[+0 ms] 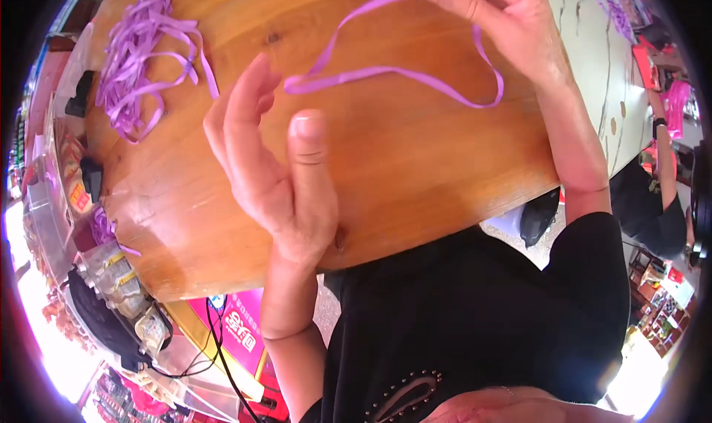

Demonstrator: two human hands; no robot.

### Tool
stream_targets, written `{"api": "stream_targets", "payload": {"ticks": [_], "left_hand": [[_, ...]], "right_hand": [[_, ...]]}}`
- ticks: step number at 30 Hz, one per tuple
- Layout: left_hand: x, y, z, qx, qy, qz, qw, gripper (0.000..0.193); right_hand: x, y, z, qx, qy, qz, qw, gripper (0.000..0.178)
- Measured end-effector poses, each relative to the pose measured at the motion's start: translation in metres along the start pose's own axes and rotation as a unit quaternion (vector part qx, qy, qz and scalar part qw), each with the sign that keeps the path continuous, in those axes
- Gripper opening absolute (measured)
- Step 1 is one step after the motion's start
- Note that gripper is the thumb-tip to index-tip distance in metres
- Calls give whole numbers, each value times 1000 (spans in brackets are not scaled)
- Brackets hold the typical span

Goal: The person ties knots in purple ribbons by hand, picking up each ribbon from a pile and pulling it taut to secure the knot. They repeat this process, forming a knot at one end of each ribbon before setting it aside.

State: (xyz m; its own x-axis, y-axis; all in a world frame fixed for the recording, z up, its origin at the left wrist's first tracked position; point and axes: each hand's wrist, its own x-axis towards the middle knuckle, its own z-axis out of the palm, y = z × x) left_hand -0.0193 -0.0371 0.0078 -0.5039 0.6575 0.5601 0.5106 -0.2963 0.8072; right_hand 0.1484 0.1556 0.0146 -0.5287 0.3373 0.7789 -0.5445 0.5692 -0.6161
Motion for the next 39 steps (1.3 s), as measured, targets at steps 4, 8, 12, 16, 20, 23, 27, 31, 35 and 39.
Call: {"api": "stream_targets", "payload": {"ticks": [4,8,12,16,20,23,27,31,35,39], "left_hand": [[-5,-1,-11,-37,-45,-100,993,30],[-7,7,-6,-84,-103,-158,978,27],[-8,6,-5,-65,-108,-144,982,24],[-3,5,-7,-59,-99,-101,988,24],[0,4,-11,-44,-86,-85,992,24],[6,4,-20,-32,-92,-102,990,23],[17,-10,-47,121,-99,-31,987,21],[46,-57,-82,277,-48,5,960,19],[76,-97,-93,398,-27,109,910,14],[91,-120,-88,498,-70,105,858,14]], "right_hand": [[10,-18,-35,-253,94,285,920,11],[6,20,-101,-223,200,313,901,13],[22,48,-134,-226,239,345,879,21],[29,58,-147,-634,17,130,762,34],[31,49,-84,-611,-67,65,786,31],[6,71,-84,-624,-145,88,763,32],[-21,63,-113,-640,-188,135,732,39],[-43,39,-147,-623,-116,226,740,37],[-23,11,-112,-572,-62,214,789,32],[4,1,-61,-545,-96,158,817,29]]}}
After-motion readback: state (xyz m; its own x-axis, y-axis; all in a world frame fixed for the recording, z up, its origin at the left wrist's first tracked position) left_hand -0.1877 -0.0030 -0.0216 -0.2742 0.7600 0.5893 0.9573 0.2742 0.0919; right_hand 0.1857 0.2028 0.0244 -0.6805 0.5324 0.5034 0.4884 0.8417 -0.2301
